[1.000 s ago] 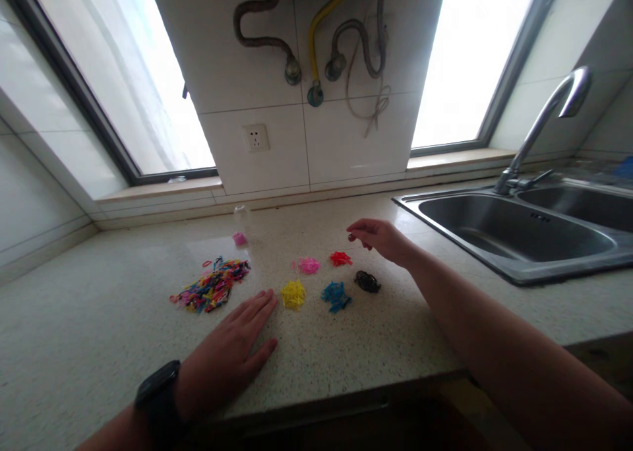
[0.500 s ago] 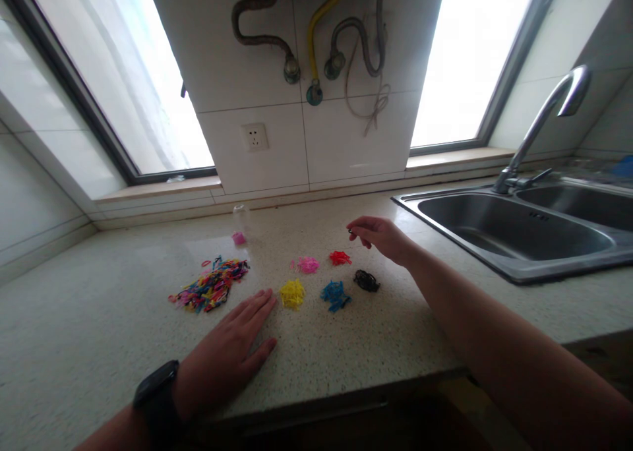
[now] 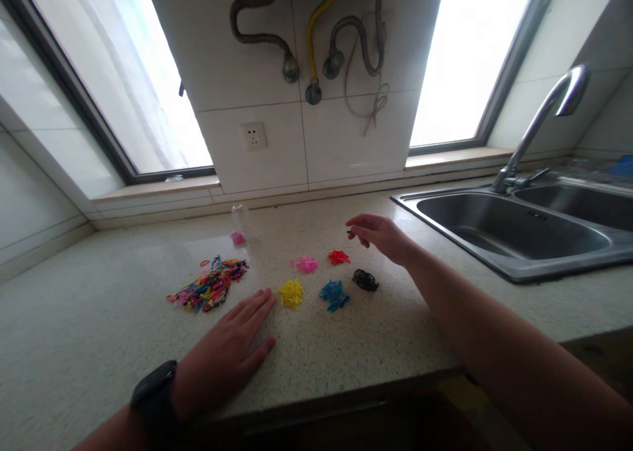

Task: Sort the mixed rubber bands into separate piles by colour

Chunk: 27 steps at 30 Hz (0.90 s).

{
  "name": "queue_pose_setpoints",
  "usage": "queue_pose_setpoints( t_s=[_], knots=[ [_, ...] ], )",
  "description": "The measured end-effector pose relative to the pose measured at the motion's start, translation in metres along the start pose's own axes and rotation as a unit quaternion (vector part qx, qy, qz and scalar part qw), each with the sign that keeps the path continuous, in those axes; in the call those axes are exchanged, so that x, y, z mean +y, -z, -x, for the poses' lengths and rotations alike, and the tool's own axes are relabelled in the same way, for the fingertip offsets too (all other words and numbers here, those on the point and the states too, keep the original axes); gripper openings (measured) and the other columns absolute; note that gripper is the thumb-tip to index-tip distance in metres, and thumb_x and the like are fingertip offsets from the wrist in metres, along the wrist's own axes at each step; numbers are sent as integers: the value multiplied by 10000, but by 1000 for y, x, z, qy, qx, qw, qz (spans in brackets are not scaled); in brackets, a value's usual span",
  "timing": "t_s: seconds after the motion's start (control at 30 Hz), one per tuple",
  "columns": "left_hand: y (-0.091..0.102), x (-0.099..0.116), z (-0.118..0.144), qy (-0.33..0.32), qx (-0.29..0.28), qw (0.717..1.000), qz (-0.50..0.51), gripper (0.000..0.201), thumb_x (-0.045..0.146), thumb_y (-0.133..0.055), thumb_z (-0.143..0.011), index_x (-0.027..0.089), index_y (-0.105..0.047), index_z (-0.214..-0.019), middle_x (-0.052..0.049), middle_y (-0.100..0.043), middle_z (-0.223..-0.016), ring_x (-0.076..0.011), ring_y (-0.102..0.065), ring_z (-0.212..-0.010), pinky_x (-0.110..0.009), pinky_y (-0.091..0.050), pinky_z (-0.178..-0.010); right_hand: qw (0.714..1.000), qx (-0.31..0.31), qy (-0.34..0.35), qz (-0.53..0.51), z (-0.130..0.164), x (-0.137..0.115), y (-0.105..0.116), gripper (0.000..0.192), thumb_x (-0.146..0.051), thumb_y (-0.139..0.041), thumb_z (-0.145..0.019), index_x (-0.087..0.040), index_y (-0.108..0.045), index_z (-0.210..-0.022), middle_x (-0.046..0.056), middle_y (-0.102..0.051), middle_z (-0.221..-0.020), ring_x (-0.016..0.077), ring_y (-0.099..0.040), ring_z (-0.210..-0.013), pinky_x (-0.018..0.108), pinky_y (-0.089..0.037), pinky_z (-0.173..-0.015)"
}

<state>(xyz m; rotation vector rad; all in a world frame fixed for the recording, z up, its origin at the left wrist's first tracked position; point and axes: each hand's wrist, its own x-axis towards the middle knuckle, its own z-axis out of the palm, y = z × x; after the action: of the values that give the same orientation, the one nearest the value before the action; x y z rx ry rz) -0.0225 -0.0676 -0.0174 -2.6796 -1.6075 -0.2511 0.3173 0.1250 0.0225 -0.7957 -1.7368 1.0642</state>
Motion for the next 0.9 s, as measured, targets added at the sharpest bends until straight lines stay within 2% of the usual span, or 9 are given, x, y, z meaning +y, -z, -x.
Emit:
queue_pose_setpoints(
  t_s=[0.27, 0.6, 0.73, 0.83, 0.9],
  knots=[
    [0, -1, 1, -2, -6, 1000, -7, 647, 468, -404, -997, 210, -222, -1562, -73, -280, -1600, -253, -307, -1449, -440, -327, -1169, 1000, -15, 0, -1, 2, -2, 0, 284, -409, -702, -798, -205, -701, -997, 38, -715, -822, 95, -497, -570, 254, -416, -506],
    [-3, -2, 0, 1, -8, 1000, -8, 643, 466, -401, -998, 219, -219, -1562, -64, -263, -1606, -252, -296, -1454, -448, -318, -1173, 998, -48, -33, 9, 2, -2, 1, 337, -409, -749, -751, -182, -694, -993, 52, -715, -826, 102, -528, -596, 255, -415, -526],
    [-3, -2, 0, -1, 3, 1000, -6, 643, 465, -415, -993, 226, -229, -1560, -60, -281, -1601, -250, -314, -1445, -436, -327, -1170, 990, -122, -54, 44, 3, -5, 8, 314, -404, -770, -737, -188, -699, -954, 36, -709, -808, 110, -552, -629, 250, -421, -549],
    [-3, -2, 1, 0, 4, 1000, -7, 641, 463, -415, -993, 226, -232, -1559, -59, -283, -1600, -248, -318, -1444, -431, -331, -1168, 972, -203, -85, 81, 5, -8, 17, 279, -397, -785, -725, -191, -706, -896, 18, -703, -791, 112, -564, -647, 248, -422, -573],
    [-3, -2, 2, -1, 4, 1000, -8, 639, 460, -413, -994, 225, -229, -1560, -59, -279, -1601, -247, -313, -1446, -432, -327, -1170, 961, -236, -99, 102, 6, -11, 22, 260, -385, -789, -719, -187, -705, -865, 11, -700, -784, 119, -581, -676, 257, -438, -615]
  ],
)
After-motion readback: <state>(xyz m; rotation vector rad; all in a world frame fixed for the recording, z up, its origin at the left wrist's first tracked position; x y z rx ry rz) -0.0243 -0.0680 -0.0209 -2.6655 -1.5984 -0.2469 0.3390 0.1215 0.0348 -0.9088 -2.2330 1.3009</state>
